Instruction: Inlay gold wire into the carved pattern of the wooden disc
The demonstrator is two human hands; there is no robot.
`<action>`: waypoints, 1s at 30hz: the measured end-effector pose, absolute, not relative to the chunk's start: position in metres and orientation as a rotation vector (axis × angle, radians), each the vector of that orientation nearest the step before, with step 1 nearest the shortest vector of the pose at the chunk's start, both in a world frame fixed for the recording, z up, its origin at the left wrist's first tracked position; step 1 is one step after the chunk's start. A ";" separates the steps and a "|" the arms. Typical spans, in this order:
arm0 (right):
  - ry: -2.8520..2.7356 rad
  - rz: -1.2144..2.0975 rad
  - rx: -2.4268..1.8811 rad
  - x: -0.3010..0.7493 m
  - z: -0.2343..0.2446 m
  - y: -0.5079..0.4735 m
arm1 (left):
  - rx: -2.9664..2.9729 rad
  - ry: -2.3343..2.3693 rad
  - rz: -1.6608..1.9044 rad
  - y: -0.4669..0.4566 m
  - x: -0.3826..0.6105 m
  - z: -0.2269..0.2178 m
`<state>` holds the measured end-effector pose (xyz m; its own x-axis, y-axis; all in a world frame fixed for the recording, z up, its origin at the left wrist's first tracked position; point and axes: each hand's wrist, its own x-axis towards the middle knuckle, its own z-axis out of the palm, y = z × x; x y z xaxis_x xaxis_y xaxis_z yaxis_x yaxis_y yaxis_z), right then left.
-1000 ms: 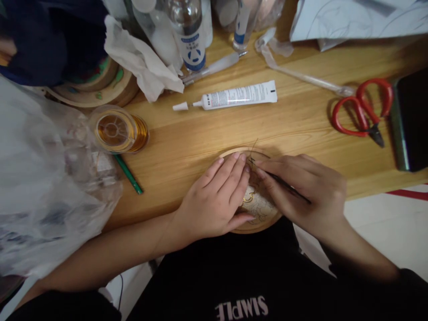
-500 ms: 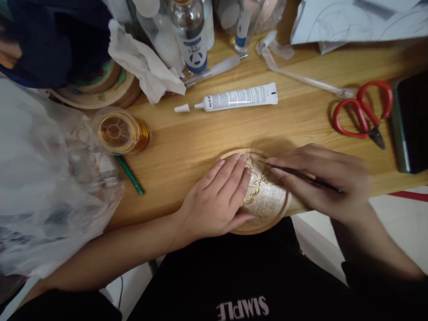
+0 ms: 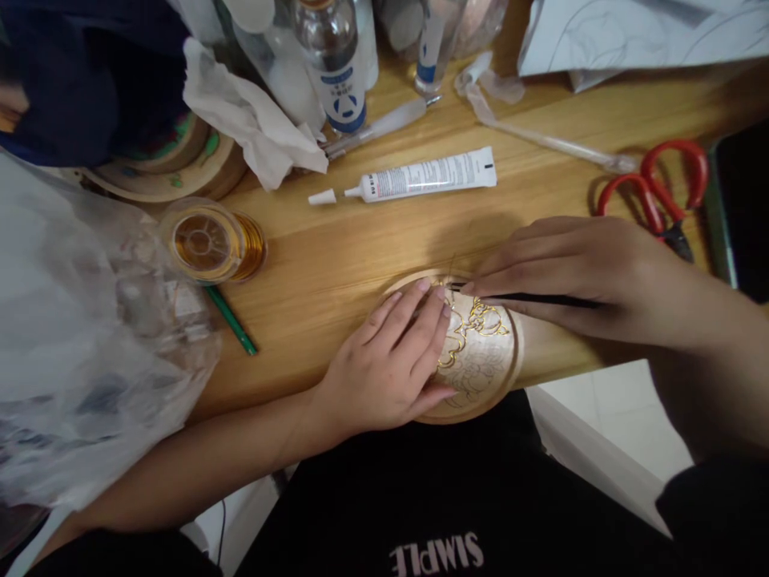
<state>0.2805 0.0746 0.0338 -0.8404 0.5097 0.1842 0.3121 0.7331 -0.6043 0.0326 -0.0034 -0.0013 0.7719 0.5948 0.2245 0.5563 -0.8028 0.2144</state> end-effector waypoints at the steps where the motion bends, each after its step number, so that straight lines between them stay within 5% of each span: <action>1: -2.601 0.816 -0.621 0.280 0.034 0.077 | 2.829 0.924 0.427 -0.003 0.033 -0.001; 30: -2.462 0.961 -0.702 0.277 0.028 0.081 | 2.819 0.926 0.395 -0.002 0.033 0.000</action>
